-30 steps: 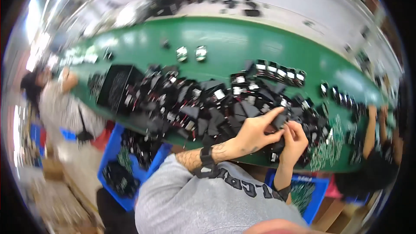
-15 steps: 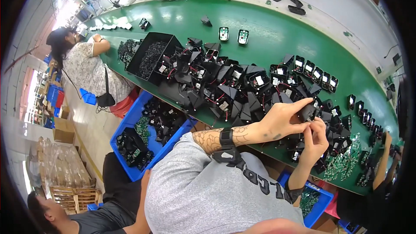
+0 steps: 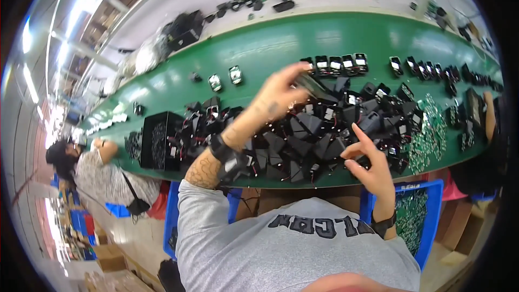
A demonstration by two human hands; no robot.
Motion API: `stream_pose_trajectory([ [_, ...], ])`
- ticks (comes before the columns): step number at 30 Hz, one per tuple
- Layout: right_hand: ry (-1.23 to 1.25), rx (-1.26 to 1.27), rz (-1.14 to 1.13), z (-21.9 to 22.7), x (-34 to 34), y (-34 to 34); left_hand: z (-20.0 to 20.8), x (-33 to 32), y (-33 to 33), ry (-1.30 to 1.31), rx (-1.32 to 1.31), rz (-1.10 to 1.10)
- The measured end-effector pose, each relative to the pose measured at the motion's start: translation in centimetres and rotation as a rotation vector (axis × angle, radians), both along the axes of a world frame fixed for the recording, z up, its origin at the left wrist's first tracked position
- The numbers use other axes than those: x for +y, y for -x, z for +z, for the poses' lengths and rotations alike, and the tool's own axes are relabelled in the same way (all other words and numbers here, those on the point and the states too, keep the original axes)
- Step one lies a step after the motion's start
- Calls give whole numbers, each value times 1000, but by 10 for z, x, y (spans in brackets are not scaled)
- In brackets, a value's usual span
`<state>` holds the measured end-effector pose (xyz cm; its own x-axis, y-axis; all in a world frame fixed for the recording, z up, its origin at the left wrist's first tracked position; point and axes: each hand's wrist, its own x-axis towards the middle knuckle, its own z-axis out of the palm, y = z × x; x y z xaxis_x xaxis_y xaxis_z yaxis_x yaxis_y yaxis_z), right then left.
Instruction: The person picks up a plastic housing and a circuit board, fits the board into the housing, and presses it into place. They then pick up a small white component and insert it into the assembly before placing the unit onto the work surface, repeating the process.
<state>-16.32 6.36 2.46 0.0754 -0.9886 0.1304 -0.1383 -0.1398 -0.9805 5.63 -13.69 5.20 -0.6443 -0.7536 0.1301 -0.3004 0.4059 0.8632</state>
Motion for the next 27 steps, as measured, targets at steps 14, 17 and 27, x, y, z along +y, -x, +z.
stream_pose_trajectory([
  [14, 53, 303, -1121, -113, 60, 245, -75, -174, -32, 539, -694, 501],
  [17, 88, 899, -1045, -108, 28, 253, -84, -150, 9, 503, -687, 310],
  [27, 21, 1019, -908, -123, -8, 250, -54, -137, -9, -130, -365, 320],
])
